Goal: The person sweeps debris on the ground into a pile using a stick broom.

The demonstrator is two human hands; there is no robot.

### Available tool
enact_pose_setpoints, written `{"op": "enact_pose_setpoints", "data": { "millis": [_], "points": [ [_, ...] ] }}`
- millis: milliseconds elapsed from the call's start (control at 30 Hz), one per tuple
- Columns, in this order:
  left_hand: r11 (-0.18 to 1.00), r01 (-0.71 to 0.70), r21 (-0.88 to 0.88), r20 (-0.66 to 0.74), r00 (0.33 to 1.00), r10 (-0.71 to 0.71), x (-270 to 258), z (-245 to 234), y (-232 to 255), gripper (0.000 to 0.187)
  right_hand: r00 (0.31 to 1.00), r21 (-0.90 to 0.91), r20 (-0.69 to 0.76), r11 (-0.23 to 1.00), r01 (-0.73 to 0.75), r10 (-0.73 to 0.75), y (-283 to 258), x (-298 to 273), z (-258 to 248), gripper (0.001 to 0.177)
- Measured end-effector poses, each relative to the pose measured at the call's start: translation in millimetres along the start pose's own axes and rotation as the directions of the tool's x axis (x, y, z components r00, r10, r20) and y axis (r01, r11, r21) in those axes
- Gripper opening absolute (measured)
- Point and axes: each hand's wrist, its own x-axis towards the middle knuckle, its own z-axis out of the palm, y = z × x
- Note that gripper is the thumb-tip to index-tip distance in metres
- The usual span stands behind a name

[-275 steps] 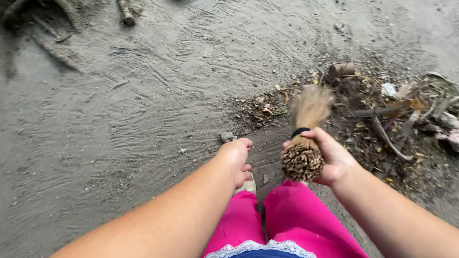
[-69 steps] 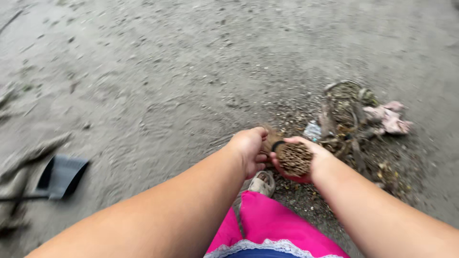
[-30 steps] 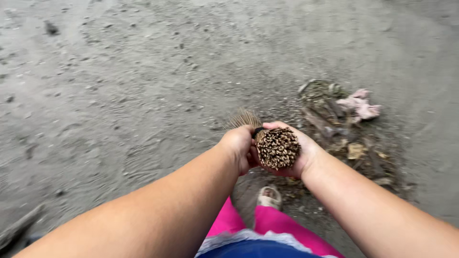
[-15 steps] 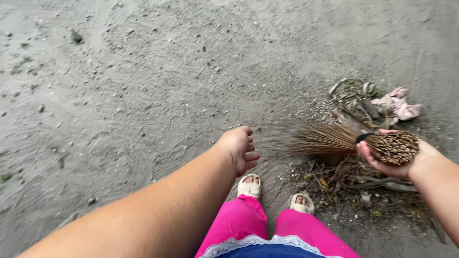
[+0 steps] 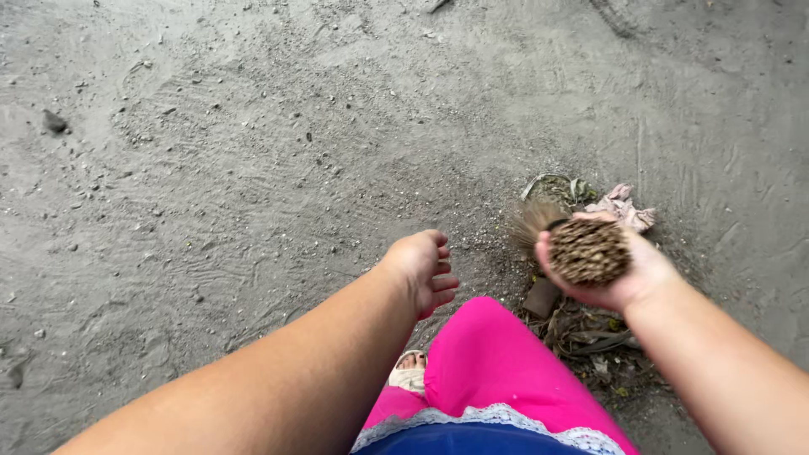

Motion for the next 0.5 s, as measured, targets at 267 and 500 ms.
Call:
{"op": "enact_pose_setpoints", "data": {
  "millis": [267, 500],
  "points": [
    [0.985, -0.025, -0.17, -0.27, 0.963, -0.022, 9, -33, 13, 0.06, 0.87, -0.49, 0.162, 0.804, -0.338, 0.465, 83, 61, 81, 0.041],
    [0.964, -0.068, -0.258, -0.492, 0.868, -0.07, 11, -82, 27, 0.059, 0.664, -0.692, 0.048, 0.504, -0.517, 0.747, 124, 168, 84, 0.041]
  ]
}}
